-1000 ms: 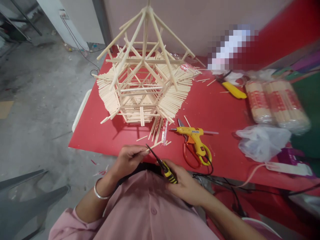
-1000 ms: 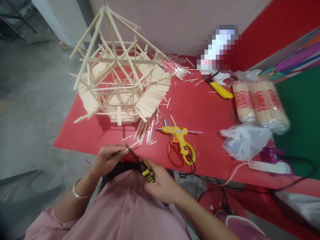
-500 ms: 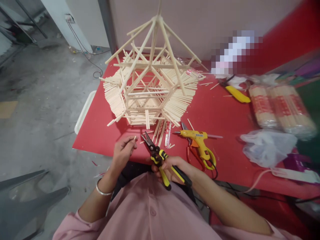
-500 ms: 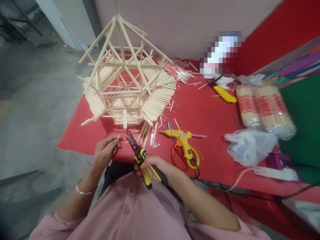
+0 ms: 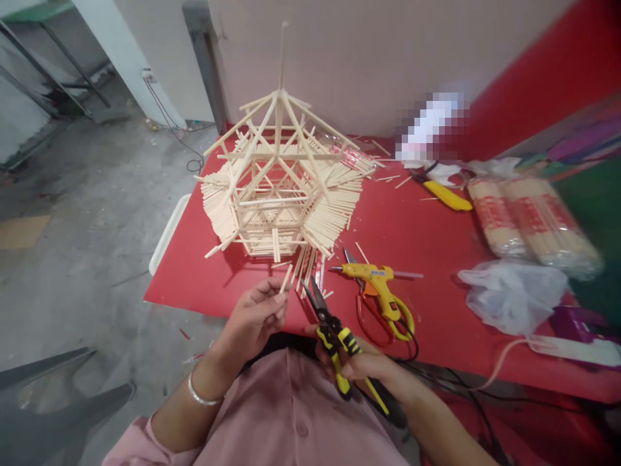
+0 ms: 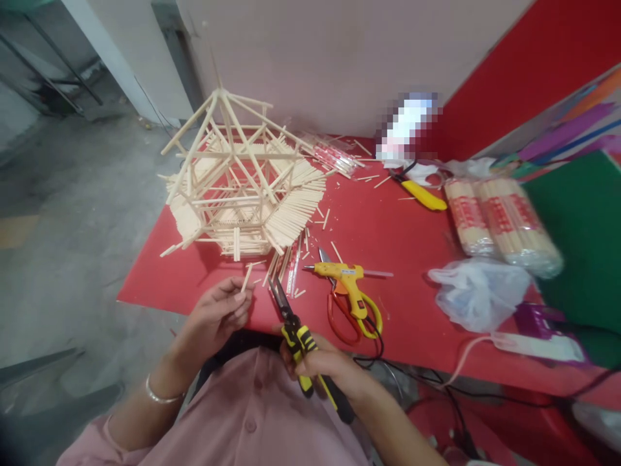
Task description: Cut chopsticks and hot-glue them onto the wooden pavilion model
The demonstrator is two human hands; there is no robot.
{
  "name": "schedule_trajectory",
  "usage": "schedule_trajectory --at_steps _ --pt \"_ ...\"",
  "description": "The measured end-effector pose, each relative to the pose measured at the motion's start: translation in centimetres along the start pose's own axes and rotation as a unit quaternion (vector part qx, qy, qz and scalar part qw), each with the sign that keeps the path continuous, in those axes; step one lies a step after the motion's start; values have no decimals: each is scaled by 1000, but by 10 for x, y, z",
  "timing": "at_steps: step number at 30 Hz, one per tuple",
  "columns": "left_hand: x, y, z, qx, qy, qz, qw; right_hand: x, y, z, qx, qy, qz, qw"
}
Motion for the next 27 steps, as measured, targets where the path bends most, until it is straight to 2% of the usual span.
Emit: schedule_trajectory --at_steps 4,8,17,27 --pt "-21 5 4 -5 -2 -44 999 3 2 5 5 -12 -6 1000" --pt "-30 1 9 -19 3 -32 999 9 2 12 6 5 -17 1000" --pt "-38 -3 26 -14 47 18 999 28 -2 30 25 -17 -41 999" --pt "-35 -3 28 -30 60 13 998 26 -6 28 32 -36 -45 998"
Point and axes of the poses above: each hand's wrist, its own y-axis away from the middle knuckle, its own x-axis out of the back of the hand, z = x × y, the point moved 3 cm from there along -y, towards the middle knuckle, and after that the axes turned 15 degrees about x, right-handed, at the moved point
